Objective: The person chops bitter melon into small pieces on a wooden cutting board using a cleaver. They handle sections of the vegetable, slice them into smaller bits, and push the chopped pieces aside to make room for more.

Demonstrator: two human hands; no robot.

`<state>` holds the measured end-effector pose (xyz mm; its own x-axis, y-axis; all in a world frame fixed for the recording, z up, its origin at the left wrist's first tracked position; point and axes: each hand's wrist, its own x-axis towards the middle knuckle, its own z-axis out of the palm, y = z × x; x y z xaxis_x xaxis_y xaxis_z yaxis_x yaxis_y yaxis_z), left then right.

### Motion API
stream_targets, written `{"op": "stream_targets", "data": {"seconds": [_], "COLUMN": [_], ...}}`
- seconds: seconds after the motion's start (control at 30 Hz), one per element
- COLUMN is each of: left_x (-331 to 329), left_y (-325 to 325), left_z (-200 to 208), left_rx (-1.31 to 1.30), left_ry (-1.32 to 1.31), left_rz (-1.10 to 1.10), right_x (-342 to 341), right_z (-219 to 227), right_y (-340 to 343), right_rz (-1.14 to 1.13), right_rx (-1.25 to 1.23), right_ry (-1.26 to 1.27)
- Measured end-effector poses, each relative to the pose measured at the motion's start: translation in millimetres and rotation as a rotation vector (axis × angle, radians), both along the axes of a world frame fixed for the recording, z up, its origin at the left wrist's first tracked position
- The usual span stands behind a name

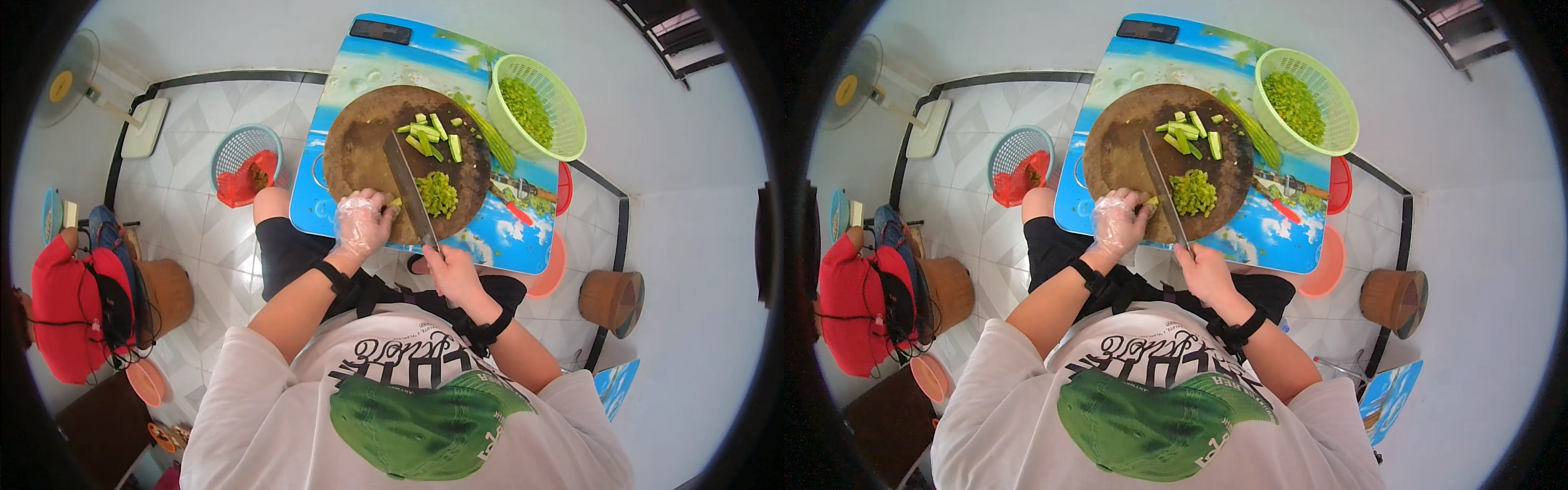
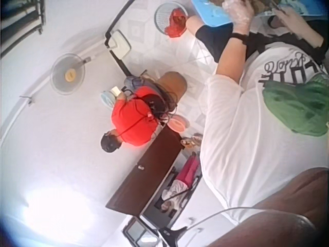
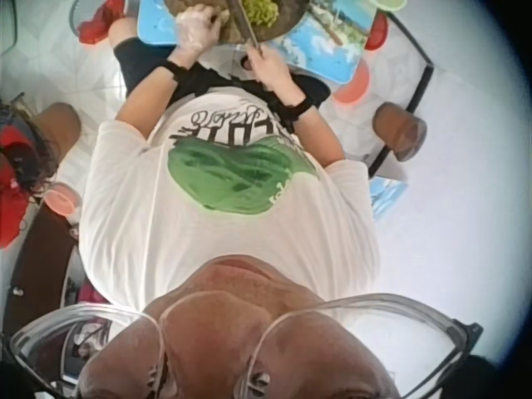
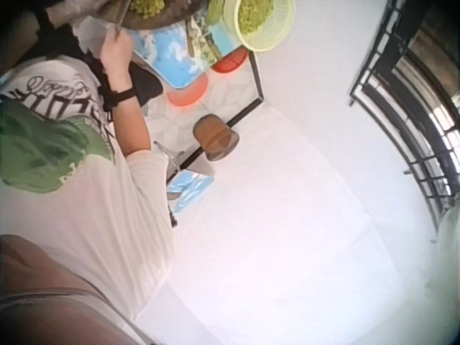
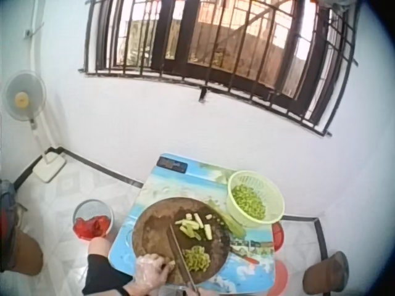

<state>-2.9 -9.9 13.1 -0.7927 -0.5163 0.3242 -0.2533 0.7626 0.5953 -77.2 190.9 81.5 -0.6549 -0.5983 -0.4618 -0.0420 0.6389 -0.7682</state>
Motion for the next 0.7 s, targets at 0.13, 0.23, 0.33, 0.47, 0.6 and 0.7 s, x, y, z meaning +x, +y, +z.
{"op": "stream_targets", "data": {"seconds": [0.13, 0.23, 0.33, 0.47, 0.6, 0.7], "left_x": [-0.4, -0.6, 0.1, 0.4, 0.0, -0.4], "left_y": [-0.2, -0.5, 0.0, -0.2, -0.3, -0.2], "left_z": [-0.3, -0.2, 0.5, 1.0, -1.1, -1.1], "left_rx": [0.008, 0.018, 0.022, 0.012, 0.006, 0.005], "left_ry": [-0.018, -0.037, -0.037, -0.038, -0.034, -0.038], "left_rz": [-0.003, -0.004, 0.003, 0.001, -0.003, -0.002], "right_x": [-0.2, -0.6, -0.2, -0.3, -0.8, -0.8], "right_z": [2.8, -0.9, 4.3, 4.1, 2.1, 2.4], "right_y": [-2.8, -2.4, -5.8, -7.3, -8.6, -8.7], "right_rz": [-0.022, -0.024, -0.029, -0.032, -0.019, -0.022], "right_rx": [0.03, 0.008, 0.013, 0.013, 0.015, 0.017], "right_ry": [-0.059, -0.061, -0.074, -0.087, -0.081, -0.088]}}
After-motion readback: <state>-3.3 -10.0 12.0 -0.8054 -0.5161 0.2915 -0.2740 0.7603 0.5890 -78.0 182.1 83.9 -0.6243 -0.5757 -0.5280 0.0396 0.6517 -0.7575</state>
